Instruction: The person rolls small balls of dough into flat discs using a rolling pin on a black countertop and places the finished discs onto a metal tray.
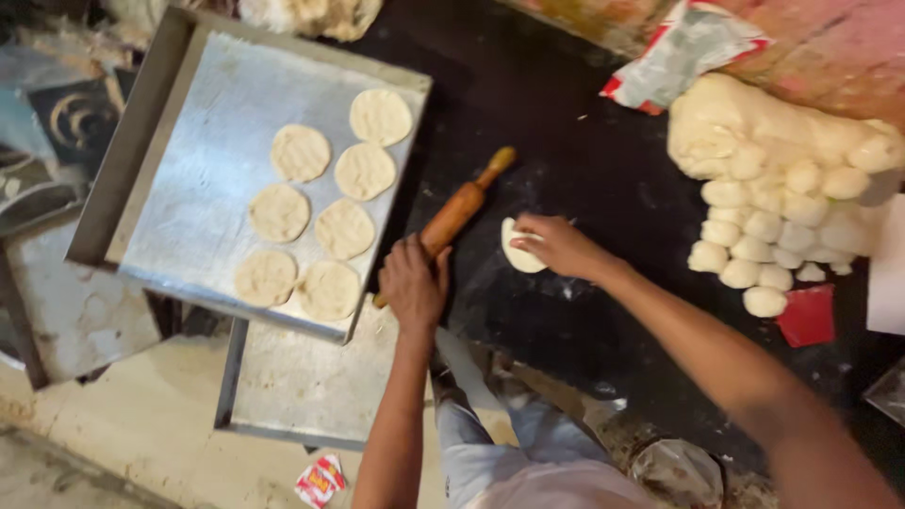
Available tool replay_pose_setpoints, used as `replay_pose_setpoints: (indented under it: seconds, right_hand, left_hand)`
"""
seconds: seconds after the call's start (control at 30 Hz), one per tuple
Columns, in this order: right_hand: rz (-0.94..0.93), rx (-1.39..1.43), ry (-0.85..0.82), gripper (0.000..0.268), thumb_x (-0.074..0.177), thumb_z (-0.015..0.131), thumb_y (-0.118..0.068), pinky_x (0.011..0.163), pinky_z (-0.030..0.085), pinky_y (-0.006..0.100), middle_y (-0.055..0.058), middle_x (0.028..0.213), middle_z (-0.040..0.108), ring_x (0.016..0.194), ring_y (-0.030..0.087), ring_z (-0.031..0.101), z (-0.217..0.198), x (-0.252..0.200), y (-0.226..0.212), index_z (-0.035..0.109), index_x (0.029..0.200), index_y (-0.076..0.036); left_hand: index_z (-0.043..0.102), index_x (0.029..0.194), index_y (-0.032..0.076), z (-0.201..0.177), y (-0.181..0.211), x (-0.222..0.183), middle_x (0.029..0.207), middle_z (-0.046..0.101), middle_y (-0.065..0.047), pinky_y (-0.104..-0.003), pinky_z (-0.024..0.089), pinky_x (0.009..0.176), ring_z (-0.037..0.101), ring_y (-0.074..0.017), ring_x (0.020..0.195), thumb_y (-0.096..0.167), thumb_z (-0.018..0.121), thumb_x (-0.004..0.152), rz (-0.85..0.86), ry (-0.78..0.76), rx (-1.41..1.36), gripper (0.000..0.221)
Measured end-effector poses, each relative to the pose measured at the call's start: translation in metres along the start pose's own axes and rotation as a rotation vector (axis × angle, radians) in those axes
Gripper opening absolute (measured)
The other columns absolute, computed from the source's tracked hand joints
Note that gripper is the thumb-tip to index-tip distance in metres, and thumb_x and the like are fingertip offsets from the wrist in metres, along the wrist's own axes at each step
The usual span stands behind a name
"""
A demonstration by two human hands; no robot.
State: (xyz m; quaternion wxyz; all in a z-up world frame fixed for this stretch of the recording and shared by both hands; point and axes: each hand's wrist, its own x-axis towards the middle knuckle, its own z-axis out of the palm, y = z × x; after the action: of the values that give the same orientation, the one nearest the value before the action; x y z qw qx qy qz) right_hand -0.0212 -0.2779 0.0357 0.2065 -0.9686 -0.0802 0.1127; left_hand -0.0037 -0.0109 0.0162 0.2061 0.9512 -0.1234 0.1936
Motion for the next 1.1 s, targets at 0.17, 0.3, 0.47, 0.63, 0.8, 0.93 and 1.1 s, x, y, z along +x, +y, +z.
replay_pose_setpoints:
  seconds: [0.17,0.3,0.47,0.63,0.8,0.93,1.1]
  right_hand:
    - [0.204,1.229,-0.292,0.018,0.099,0.069,-0.023,0.072,0.053,0.027,-0.001,0.088,0.066,0.080,0.011,0.063,-0.035,0.026,-0.046,0.064,0.107,-0.008]
    - [-0.006,1.410,-0.163,0.017,0.107,0.060,-0.028,0.090,0.056,0.028,-0.006,0.101,0.063,0.100,0.007,0.062,-0.069,0.126,-0.105,0.059,0.111,-0.012]
    - [-0.446,0.759,0.334,0.021,0.112,0.055,-0.025,0.096,0.050,0.031,-0.001,0.106,0.066,0.106,0.010,0.060,-0.047,0.284,-0.155,0.063,0.113,-0.005]
    - [-0.505,-0.100,0.648,0.009,0.101,0.058,-0.010,0.099,0.048,0.046,0.011,0.099,0.065,0.104,0.029,0.061,0.006,0.335,-0.133,0.066,0.099,-0.006]
    - [0.390,0.916,0.791,0.036,0.114,0.052,-0.019,0.097,0.043,0.060,0.034,0.098,0.055,0.092,0.049,0.055,-0.014,0.334,-0.156,0.053,0.105,0.016]
    - [-0.218,0.250,0.462,0.060,0.106,0.046,-0.033,0.123,0.021,0.047,0.028,0.161,0.037,0.149,0.040,0.028,0.006,0.329,-0.172,0.041,0.153,0.004]
    - [-0.123,0.247,0.048,0.073,0.111,0.029,-0.053,0.126,0.010,0.040,0.022,0.170,0.012,0.158,0.033,0.008,0.023,0.367,-0.163,0.020,0.160,0.001]
  left_hand:
    - [0.063,0.129,0.003,-0.001,-0.006,-0.005,0.119,0.065,-0.015,-0.045,0.046,0.076,0.062,-0.0319,0.096,0.048,0.071,0.093,0.008,0.032,-0.055,0.058]
    - [0.064,0.128,0.002,-0.001,-0.013,-0.002,0.118,0.065,-0.015,-0.045,0.047,0.076,0.062,-0.0320,0.095,0.047,0.071,0.092,0.006,-0.004,-0.124,0.058]
    - [0.064,0.130,0.000,-0.003,-0.017,-0.001,0.119,0.066,-0.016,-0.042,0.048,0.075,0.062,-0.0312,0.096,0.049,0.070,0.092,0.013,-0.017,-0.149,0.063]
    - [0.064,0.132,-0.001,0.002,-0.022,-0.002,0.119,0.066,-0.014,-0.041,0.049,0.076,0.063,-0.0299,0.097,0.049,0.069,0.096,0.009,-0.054,-0.178,0.061]
    - [0.064,0.132,0.001,0.001,-0.028,0.001,0.121,0.065,-0.014,-0.040,0.051,0.081,0.062,-0.0288,0.099,0.048,0.067,0.096,0.040,-0.053,-0.205,0.060]
    - [0.064,0.133,0.001,0.004,-0.026,-0.003,0.123,0.066,-0.013,-0.040,0.050,0.077,0.062,-0.0286,0.097,0.048,0.068,0.098,0.050,-0.106,-0.197,0.059]
    - [0.063,0.134,0.001,0.004,-0.029,-0.002,0.122,0.065,-0.014,-0.040,0.051,0.078,0.062,-0.0294,0.098,0.047,0.068,0.097,0.063,-0.133,-0.213,0.060]
